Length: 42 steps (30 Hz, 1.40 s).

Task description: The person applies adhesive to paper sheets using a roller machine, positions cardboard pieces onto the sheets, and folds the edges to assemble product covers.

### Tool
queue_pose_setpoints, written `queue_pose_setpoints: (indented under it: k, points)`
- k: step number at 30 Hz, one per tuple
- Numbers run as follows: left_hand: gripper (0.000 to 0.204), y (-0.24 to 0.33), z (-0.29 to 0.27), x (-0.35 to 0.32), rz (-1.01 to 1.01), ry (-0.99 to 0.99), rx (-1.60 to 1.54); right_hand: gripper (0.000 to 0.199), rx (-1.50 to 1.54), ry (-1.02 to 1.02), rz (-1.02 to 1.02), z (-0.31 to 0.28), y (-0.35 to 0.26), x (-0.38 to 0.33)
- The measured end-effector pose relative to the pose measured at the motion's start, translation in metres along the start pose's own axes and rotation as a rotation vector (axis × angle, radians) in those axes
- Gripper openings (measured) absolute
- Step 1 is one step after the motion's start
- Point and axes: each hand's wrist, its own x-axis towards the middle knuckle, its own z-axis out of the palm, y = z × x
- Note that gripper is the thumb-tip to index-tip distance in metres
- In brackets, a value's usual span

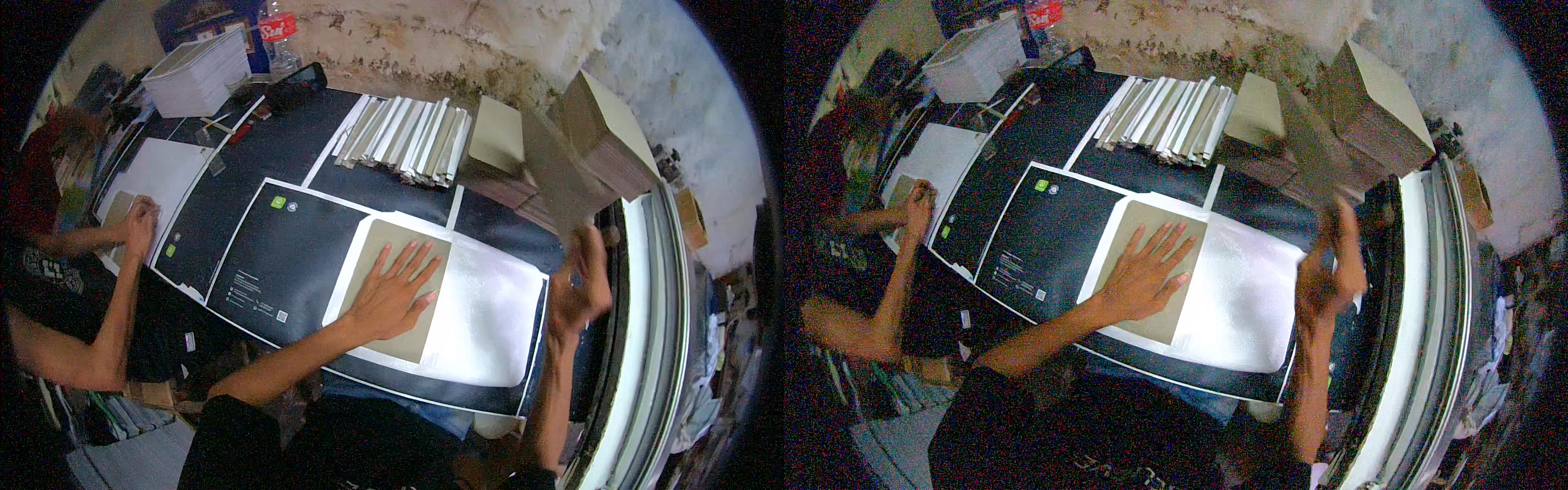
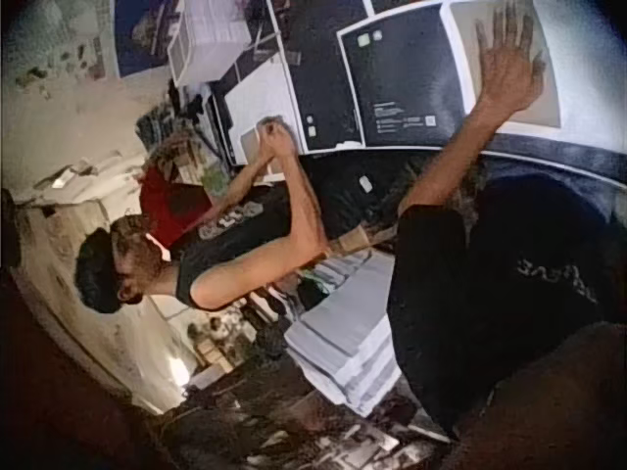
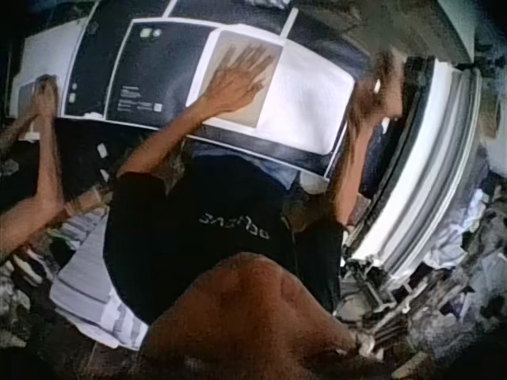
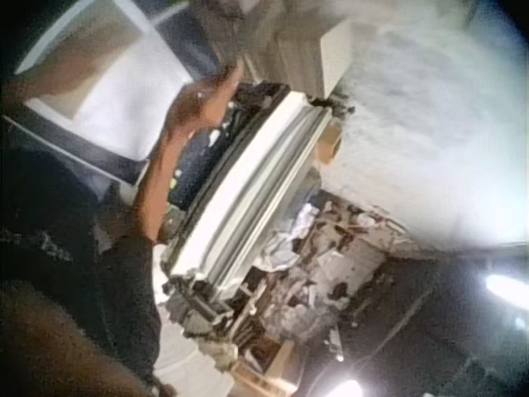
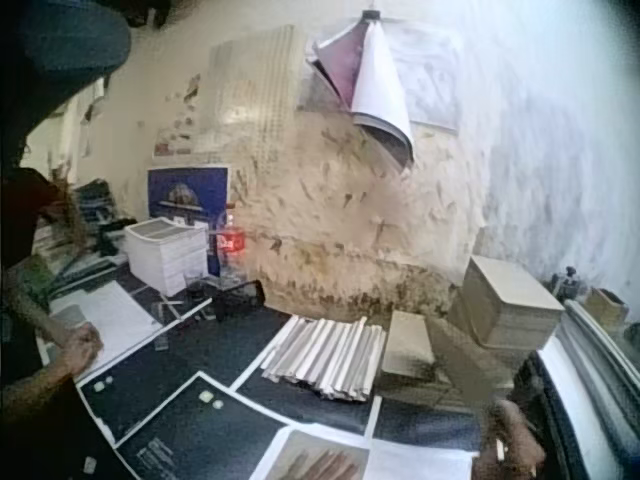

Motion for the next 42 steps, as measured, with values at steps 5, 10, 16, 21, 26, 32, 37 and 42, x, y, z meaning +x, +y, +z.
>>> queue_pose_setpoints:
  k: [5,10,16,21,26,32,37,42]
  points:
    - [0.065,-0.002,-0.003,0.001,-0.021,-0.050,0.010,0.028,0.377,0.170,0.636,-0.040,-0.026,-0.031]
    - [0.065,-0.007,-0.002,0.000,-0.033,-0.086,0.048,0.029,0.281,0.136,0.123,0.005,-0.017,0.021]
    - [0.065,0.001,-0.003,0.007,0.008,-0.059,0.014,0.037,0.103,0.099,-0.264,0.091,0.009,0.085]
    - [0.065,-0.002,-0.003,0.002,-0.004,-0.058,0.017,0.027,-0.145,-0.250,-0.223,0.126,0.011,0.053]
    - [0.064,-0.002,-0.004,0.000,-0.005,-0.033,-0.017,0.028,-0.258,-0.671,-0.090,0.119,0.003,0.057]
    - [0.065,0.000,-0.005,0.002,-0.004,-0.052,-0.015,0.059,0.005,-0.898,-0.294,0.132,0.021,0.085]
    - [0.067,-0.002,-0.005,0.002,-0.018,-0.073,-0.018,0.056,-0.256,-0.729,-0.382,0.138,0.005,0.077]
    - [0.067,0.001,-0.007,0.003,-0.005,-0.081,-0.026,0.046,-0.250,-0.569,-0.430,0.153,0.018,0.050]
